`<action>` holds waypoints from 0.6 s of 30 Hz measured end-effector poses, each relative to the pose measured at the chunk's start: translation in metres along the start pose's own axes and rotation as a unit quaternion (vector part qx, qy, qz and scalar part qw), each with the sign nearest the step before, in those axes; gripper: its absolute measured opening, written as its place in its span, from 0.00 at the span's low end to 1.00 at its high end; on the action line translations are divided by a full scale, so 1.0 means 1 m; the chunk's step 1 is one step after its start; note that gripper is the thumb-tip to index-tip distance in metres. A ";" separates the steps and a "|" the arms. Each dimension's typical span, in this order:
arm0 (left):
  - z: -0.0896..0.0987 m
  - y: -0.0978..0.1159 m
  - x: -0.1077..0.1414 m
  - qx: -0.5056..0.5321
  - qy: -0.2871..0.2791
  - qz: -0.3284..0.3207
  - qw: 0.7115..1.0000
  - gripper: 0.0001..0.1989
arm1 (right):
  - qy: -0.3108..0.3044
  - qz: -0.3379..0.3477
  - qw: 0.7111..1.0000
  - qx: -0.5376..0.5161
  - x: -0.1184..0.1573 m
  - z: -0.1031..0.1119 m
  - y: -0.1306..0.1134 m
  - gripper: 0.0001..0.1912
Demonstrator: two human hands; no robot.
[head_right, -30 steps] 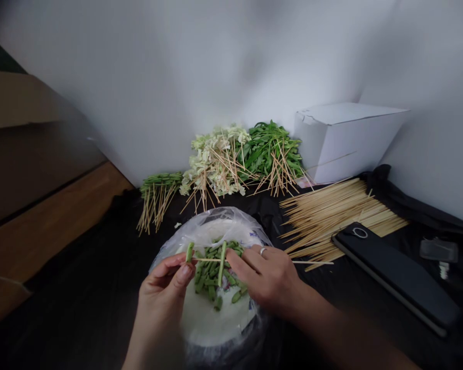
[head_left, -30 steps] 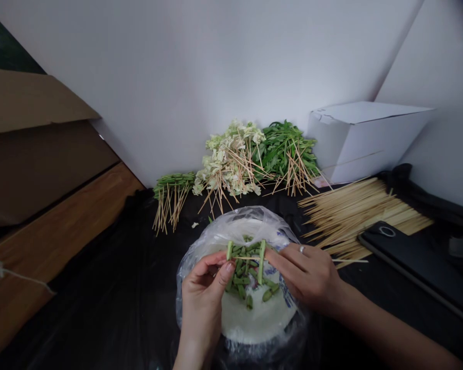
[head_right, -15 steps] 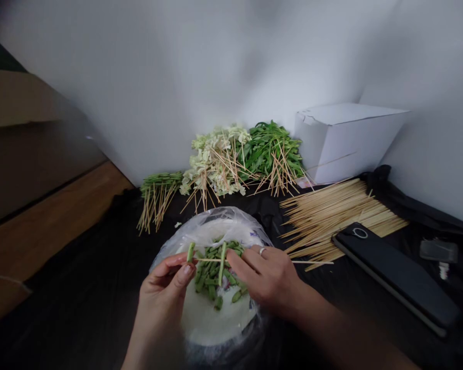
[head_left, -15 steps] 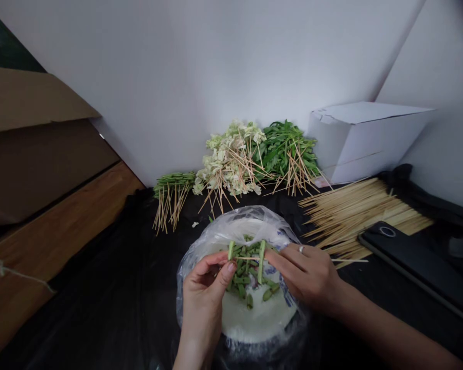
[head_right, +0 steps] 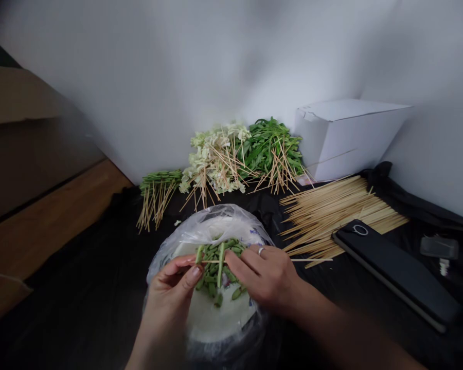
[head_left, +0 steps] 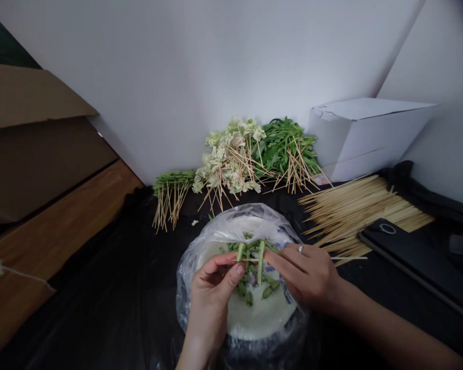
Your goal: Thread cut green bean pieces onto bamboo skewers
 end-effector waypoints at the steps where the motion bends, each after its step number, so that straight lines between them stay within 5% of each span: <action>1: -0.002 -0.001 0.000 -0.001 -0.008 0.007 1.000 0.11 | 0.000 0.002 1.000 -0.001 0.000 0.000 0.000 0.13; 11: -0.020 0.001 -0.007 -0.064 -0.117 0.065 0.989 0.12 | -0.007 0.017 1.000 0.002 0.000 0.000 -0.002 0.13; 15: -0.009 0.022 -0.010 -0.197 -0.138 0.030 0.970 0.12 | -0.024 -0.011 0.999 0.041 0.000 -0.002 0.007 0.12; 18: -0.002 0.032 -0.011 -0.362 -0.150 -0.020 0.920 0.10 | -0.051 -0.022 0.997 0.056 0.001 -0.006 0.011 0.12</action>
Point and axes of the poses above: each hand's wrist, its own x-axis away from the middle knuckle, its own z-axis out of the back of the hand, y = z × x, the point moved 5 cm from there along -x, towards the middle knuckle, and after that the axes turned 4 degrees about -y, right-handed, at the moved point
